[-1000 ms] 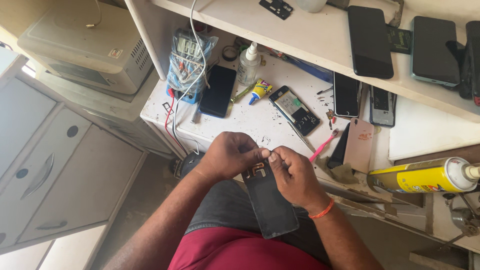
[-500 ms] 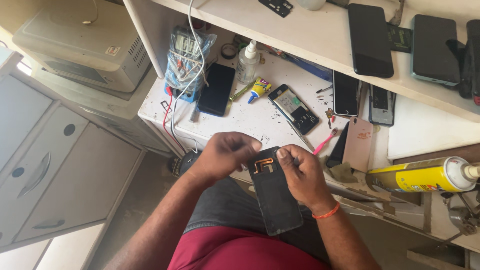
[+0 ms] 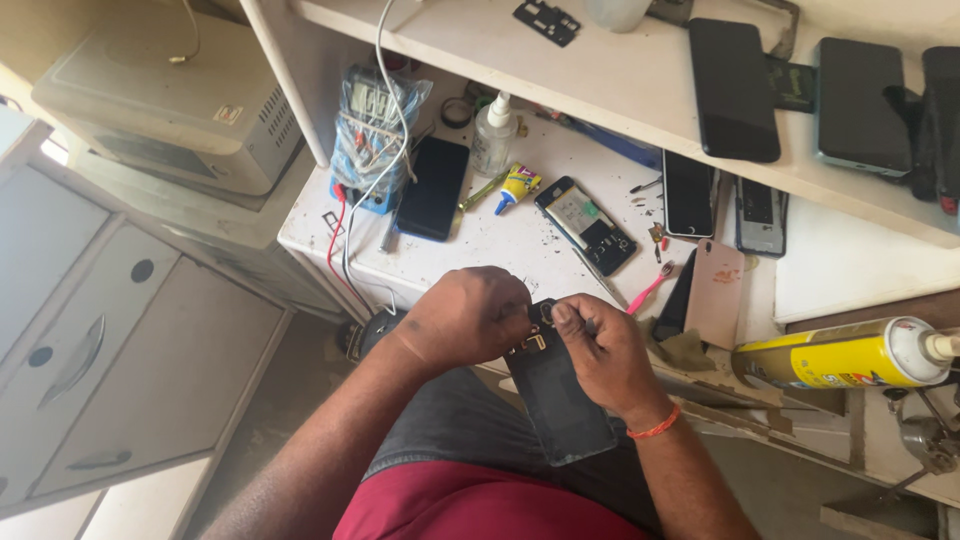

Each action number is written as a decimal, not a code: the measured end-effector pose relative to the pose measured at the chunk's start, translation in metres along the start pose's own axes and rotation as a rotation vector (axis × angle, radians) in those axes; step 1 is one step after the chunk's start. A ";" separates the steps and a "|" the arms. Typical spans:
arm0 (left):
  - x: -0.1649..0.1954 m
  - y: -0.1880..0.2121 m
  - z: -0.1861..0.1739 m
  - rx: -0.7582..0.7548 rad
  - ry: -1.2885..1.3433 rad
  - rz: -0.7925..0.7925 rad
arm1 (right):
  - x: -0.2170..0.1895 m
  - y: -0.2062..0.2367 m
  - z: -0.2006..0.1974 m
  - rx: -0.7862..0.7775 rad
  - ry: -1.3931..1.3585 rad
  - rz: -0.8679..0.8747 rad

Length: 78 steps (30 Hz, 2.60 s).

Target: The person works on a smartphone at a cluttered repair bench. They pry open the back cover, manipulate the internal battery and components, then press the cover back on and reassemble the phone, handling other phones and tools on the bench.

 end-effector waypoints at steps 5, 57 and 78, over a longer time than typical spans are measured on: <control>-0.002 -0.009 -0.001 0.067 -0.141 0.099 | -0.010 -0.001 -0.008 0.073 0.073 -0.073; -0.008 -0.021 -0.006 -0.086 0.083 -0.141 | -0.031 0.002 0.001 -0.115 0.159 -0.007; -0.002 -0.031 0.010 -0.064 -0.255 0.064 | -0.014 -0.007 0.003 -0.031 0.225 0.057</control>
Point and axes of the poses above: each hand's wrist, its own y-axis away from the middle knuckle, its own z-axis out of the palm, x = y × z, the point moved 10 cm from there along -y, towards the middle knuckle, and after that the axes turned 1 degree about z, right-handed, at the moved point
